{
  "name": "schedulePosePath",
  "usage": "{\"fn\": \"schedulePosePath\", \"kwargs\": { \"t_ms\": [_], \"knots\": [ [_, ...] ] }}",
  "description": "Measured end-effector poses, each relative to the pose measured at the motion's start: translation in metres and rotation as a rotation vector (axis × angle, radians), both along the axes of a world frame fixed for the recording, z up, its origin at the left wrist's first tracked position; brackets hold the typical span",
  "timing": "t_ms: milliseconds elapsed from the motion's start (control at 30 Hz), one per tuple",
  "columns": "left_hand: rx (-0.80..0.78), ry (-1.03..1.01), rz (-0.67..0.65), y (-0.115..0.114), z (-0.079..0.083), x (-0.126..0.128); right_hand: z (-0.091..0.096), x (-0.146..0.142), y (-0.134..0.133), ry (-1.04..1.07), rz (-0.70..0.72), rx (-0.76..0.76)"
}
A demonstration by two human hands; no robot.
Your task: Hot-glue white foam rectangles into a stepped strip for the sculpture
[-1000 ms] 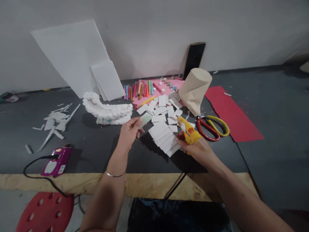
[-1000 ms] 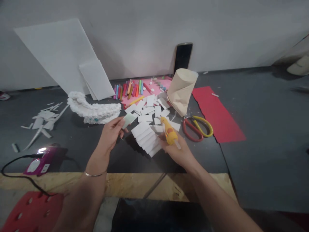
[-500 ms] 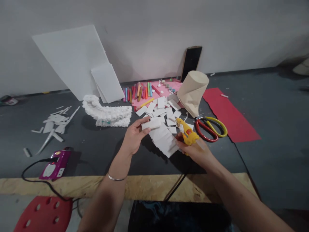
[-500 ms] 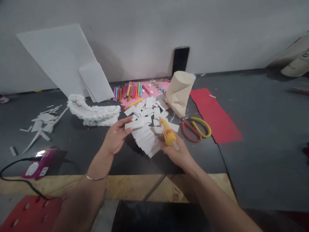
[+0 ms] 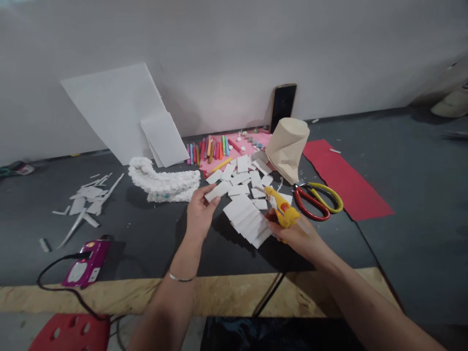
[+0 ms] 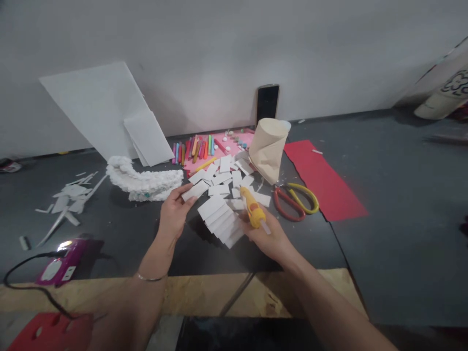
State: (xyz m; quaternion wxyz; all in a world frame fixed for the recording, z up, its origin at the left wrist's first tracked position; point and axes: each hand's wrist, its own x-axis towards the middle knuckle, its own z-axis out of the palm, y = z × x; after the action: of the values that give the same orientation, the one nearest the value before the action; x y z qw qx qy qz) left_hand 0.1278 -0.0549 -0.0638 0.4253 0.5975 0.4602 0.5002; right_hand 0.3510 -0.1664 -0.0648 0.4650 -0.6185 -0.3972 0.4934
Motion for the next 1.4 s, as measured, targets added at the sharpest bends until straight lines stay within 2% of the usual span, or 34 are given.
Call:
{"fn": "schedulePosePath", "kwargs": {
  "t_ms": [133, 267, 433, 500, 633, 700, 767, 867, 967, 1067, 1133, 1200, 1300, 1400],
  "knots": [
    [0.174, 0.27, 0.073, 0.007, -0.007, -0.002, 0.006, -0.001, 0.001, 0.007, 0.006, 0.003],
    [0.217, 0.389, 0.086, 0.009, -0.01, -0.001, 0.005, 0.0, 0.0, -0.014, -0.022, 0.007],
    [0.373, 0.601, 0.131, 0.009, -0.002, 0.004, 0.002, 0.001, -0.001, -0.041, -0.018, 0.048],
    [0.402, 0.707, 0.076, 0.01, 0.004, 0.012, 0.002, 0.002, -0.002, -0.064, -0.008, 0.052],
    [0.384, 0.986, -0.118, 0.018, 0.011, 0.032, 0.001, 0.005, -0.001, -0.099, 0.001, 0.058],
    [0.375, 1.096, -0.153, 0.022, 0.011, 0.038, 0.001, 0.006, 0.0, -0.093, 0.005, 0.061],
    [0.361, 1.121, -0.142, 0.026, 0.01, 0.038, 0.0, 0.007, 0.001, -0.075, 0.014, 0.061],
    [0.326, 1.007, -0.08, 0.03, 0.011, 0.031, 0.0, 0.007, 0.002, -0.057, 0.015, 0.055],
    [0.202, 0.7, 0.002, 0.032, 0.017, 0.019, 0.001, 0.006, 0.002, -0.069, 0.002, 0.032],
    [-0.114, 0.139, 0.03, 0.028, 0.025, 0.011, 0.002, 0.005, 0.002, -0.082, -0.004, 0.021],
    [-0.357, -0.257, -0.052, 0.02, 0.029, 0.01, 0.0, 0.005, 0.002, -0.085, 0.001, 0.03],
    [-0.557, -0.519, -0.145, 0.01, 0.031, 0.013, -0.004, 0.006, 0.002, -0.093, 0.014, 0.052],
    [-0.751, -0.672, -0.209, -0.003, 0.033, 0.022, -0.013, 0.008, 0.002, -0.101, 0.022, 0.086],
    [-0.843, -0.74, -0.245, -0.01, 0.036, 0.029, -0.02, 0.008, 0.002, -0.113, 0.025, 0.108]
  ]
}}
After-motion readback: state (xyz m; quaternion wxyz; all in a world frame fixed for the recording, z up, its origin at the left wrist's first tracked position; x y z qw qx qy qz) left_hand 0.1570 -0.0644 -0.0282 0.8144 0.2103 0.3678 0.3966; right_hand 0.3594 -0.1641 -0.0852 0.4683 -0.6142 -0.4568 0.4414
